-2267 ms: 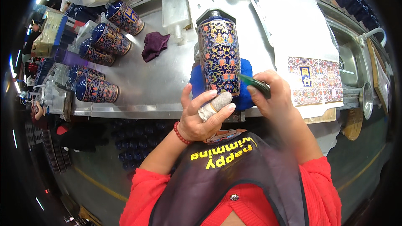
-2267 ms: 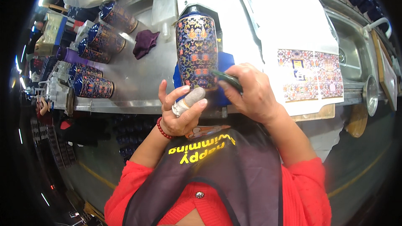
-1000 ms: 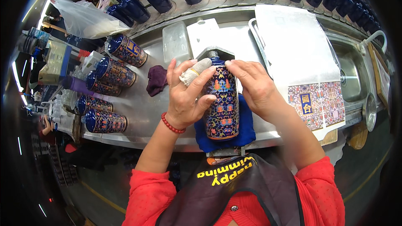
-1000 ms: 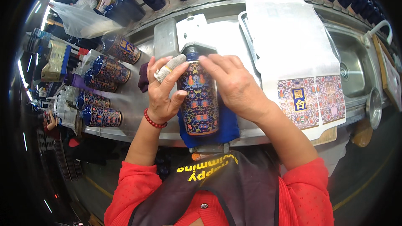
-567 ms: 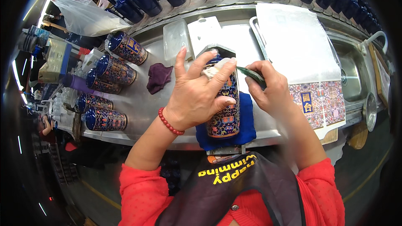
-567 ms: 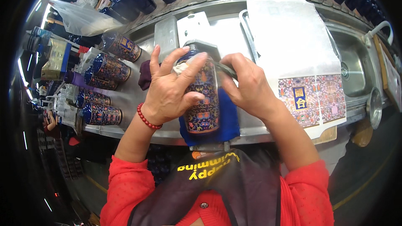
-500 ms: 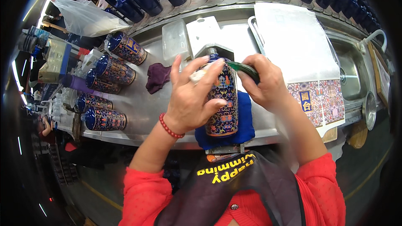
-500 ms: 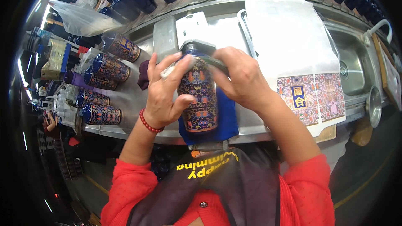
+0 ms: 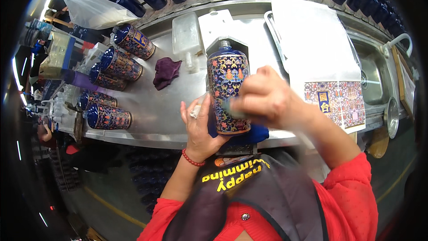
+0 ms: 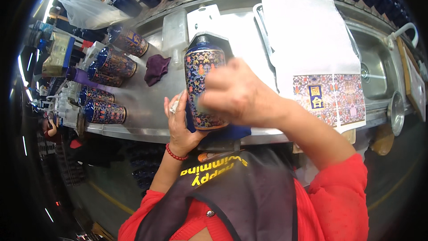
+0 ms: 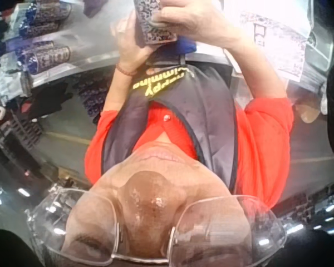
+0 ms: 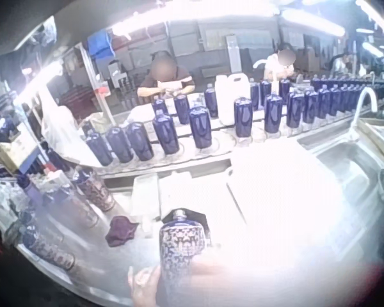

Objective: The person applies a decorative sticker to a dark blue cylindrical container using a green squeegee tool. They smooth the sticker onto the surface, rotate the container to cover all sides, and press edges to ensure adhesion.

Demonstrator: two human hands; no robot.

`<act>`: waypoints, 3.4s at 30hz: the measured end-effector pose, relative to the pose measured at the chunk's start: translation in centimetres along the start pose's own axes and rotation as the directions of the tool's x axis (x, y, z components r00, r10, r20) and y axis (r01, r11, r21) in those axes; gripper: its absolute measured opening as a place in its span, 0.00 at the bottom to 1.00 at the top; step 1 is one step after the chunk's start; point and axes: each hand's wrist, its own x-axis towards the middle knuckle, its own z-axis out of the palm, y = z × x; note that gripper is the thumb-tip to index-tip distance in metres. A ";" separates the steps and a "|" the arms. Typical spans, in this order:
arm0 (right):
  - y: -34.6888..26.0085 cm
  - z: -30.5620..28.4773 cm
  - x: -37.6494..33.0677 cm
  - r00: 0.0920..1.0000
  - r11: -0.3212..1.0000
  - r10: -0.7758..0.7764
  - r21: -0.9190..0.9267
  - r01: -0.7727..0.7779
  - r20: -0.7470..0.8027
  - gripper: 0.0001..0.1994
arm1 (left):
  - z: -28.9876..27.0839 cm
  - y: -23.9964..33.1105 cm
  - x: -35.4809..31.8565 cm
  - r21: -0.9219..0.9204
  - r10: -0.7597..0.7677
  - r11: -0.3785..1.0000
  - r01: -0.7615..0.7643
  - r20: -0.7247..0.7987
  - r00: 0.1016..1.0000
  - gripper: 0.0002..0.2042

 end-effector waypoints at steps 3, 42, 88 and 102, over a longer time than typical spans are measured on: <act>0.7 -0.3 -0.6 0.922 0.828 0.360 0.405 -0.387 0.143 0.08 | -1.2 0.9 0.6 0.112 0.037 0.993 -0.037 0.006 0.999 0.53; 4.2 0.1 -0.7 0.836 0.861 0.503 0.046 -0.507 -0.219 0.09 | -1.9 0.2 1.1 0.063 0.135 0.989 -0.137 0.041 0.990 0.54; 4.1 -2.5 1.2 0.768 0.742 0.640 0.285 -0.607 -0.034 0.08 | 0.8 -2.6 13.3 -0.868 -0.305 0.229 0.441 0.366 0.879 0.08; 4.7 -1.2 4.2 0.803 0.756 0.566 0.270 -0.596 0.189 0.11 | 0.4 -3.1 5.7 -0.798 -0.238 0.554 0.236 0.121 0.964 0.44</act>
